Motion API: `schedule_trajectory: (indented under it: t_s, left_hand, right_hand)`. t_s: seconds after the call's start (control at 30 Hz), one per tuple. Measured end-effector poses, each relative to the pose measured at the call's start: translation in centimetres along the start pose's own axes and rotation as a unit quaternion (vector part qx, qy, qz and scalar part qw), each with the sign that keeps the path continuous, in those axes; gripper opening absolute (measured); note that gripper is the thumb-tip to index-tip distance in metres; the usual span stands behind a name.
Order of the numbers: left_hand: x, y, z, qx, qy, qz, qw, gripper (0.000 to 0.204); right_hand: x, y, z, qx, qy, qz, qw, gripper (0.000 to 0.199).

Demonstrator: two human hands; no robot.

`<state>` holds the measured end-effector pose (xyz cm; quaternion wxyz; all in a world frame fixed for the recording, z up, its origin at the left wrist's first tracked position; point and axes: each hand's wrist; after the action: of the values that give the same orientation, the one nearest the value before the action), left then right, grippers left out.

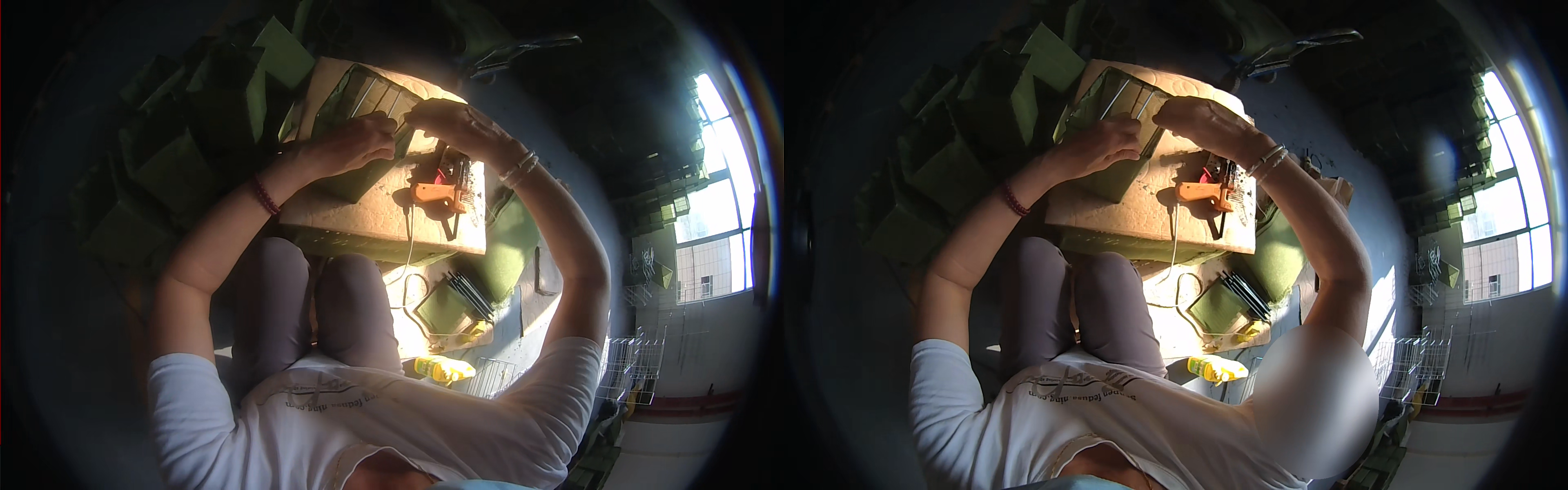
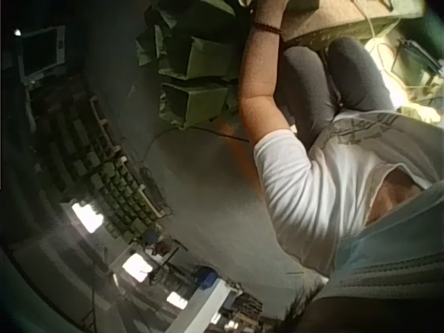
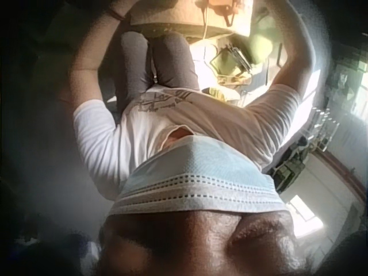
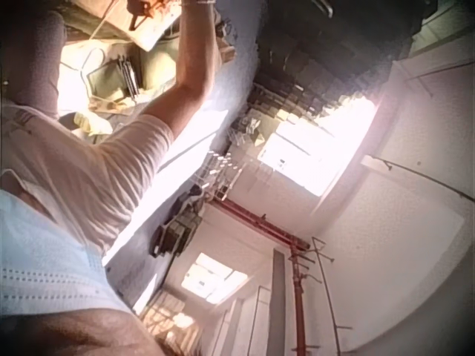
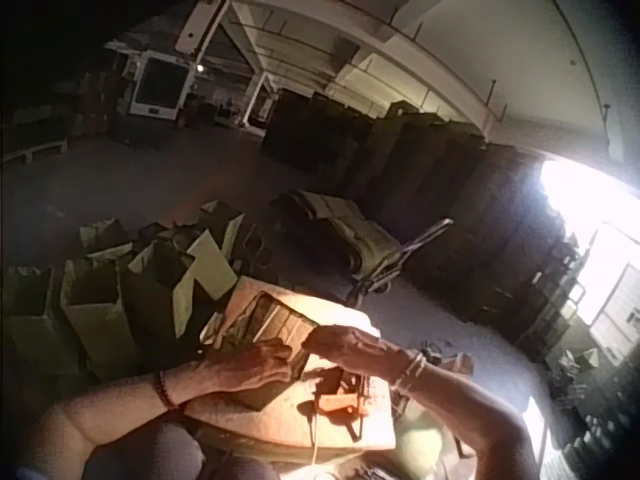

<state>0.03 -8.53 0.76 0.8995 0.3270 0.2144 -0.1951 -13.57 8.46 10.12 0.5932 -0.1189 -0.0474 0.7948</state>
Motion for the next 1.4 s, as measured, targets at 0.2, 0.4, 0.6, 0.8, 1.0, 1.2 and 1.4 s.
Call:
schedule_trajectory:
  t_s: [0.2,0.4,0.6,0.8,1.0,1.2,1.4]
  left_hand:
    - [-0.6,0.0,-0.7,-0.009,0.018,-0.059,0.998,0.012]
    - [-0.1,-0.6,-0.2,0.006,0.031,-0.063,0.998,0.012]
    - [-0.9,0.5,-0.8,0.018,0.035,-0.027,0.999,0.011]
    - [-1.2,0.1,-0.9,0.009,0.034,-0.045,0.998,0.008]
    - [-0.9,0.0,-1.2,-0.01,0.056,-0.017,0.998,0.007]
    - [-2.0,0.5,-1.5,-0.013,0.121,0.03,0.992,0.007]
    - [2.7,0.9,-1.0,-0.183,0.25,-0.04,0.95,0.021]
  right_hand:
    - [0.5,0.4,-1.7,0.236,-0.117,0.079,0.961,0.015]
    - [-0.2,-0.2,-1.0,0.111,-0.075,0.012,0.991,0.018]
    - [2.0,-2.8,-4.3,0.157,0.037,0.032,0.986,0.017]
    - [0.5,-2.4,-2.6,0.057,-0.064,-0.039,0.996,0.022]
    - [1.7,-6.7,-5.4,0.16,0.147,-0.061,0.974,0.04]
    - [2.7,-5.0,-5.9,0.127,0.187,-0.122,0.966,0.025]
    - [2.1,-5.1,-9.5,0.265,0.256,-0.129,0.921,0.029]
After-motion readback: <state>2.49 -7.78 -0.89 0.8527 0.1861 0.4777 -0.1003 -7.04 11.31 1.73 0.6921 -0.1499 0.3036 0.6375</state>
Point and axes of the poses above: each hand's wrist, its own x-axis away from the middle knuckle, its own z-axis out of the back of the hand, y = z × x, and after that the axes turned 8 degrees about z, right-handed
